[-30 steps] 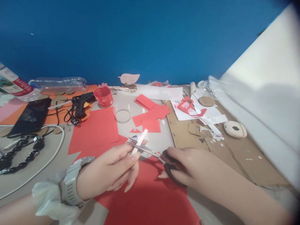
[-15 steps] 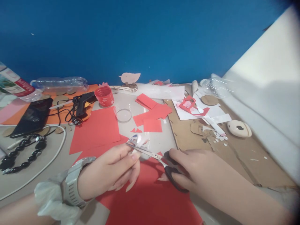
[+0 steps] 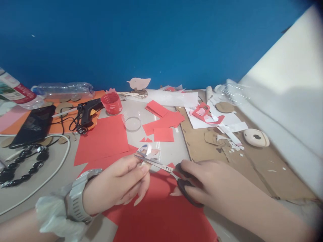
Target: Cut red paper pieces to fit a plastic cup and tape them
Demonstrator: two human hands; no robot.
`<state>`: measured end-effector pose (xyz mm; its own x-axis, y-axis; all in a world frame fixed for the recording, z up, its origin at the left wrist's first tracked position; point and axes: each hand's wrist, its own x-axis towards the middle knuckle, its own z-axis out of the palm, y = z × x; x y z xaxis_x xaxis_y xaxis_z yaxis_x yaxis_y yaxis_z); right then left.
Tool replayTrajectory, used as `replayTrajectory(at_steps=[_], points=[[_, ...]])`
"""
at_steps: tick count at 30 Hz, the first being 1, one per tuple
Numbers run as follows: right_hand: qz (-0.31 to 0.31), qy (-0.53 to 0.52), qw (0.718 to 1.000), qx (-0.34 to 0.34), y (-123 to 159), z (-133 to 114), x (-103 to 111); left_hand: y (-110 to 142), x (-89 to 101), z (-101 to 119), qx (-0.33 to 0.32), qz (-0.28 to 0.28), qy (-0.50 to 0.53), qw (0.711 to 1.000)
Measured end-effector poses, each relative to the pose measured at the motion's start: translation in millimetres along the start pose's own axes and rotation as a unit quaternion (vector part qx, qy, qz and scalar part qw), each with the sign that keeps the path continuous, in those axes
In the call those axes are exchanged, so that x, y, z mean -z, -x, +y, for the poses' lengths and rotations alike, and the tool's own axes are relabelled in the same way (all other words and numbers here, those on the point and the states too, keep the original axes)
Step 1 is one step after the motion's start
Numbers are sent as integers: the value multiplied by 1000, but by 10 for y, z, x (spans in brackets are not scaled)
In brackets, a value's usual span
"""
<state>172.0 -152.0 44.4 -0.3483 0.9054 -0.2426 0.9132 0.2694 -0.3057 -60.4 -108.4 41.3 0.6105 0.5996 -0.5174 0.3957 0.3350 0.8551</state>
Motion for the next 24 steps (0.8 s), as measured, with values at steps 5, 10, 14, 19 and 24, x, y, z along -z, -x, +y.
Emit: replayTrajectory(at_steps=[5,10,14,19,24], points=[[-3,-17,1000,-4,0,10,-4,-3,-6,-3,-8,-6,10,1000],[-26,-67,997,-2,9,19,10,-7,-42,41,-19,-4,53,998],[-40,-94,995,-2,1,24,12,-8,-45,49,-19,-2,47,999],[-3,-31,999,-12,-32,31,-7,-2,-22,58,-2,-18,20,1000],[9,9,1000,-14,-48,22,-14,-7,-39,94,-7,-17,25,1000]])
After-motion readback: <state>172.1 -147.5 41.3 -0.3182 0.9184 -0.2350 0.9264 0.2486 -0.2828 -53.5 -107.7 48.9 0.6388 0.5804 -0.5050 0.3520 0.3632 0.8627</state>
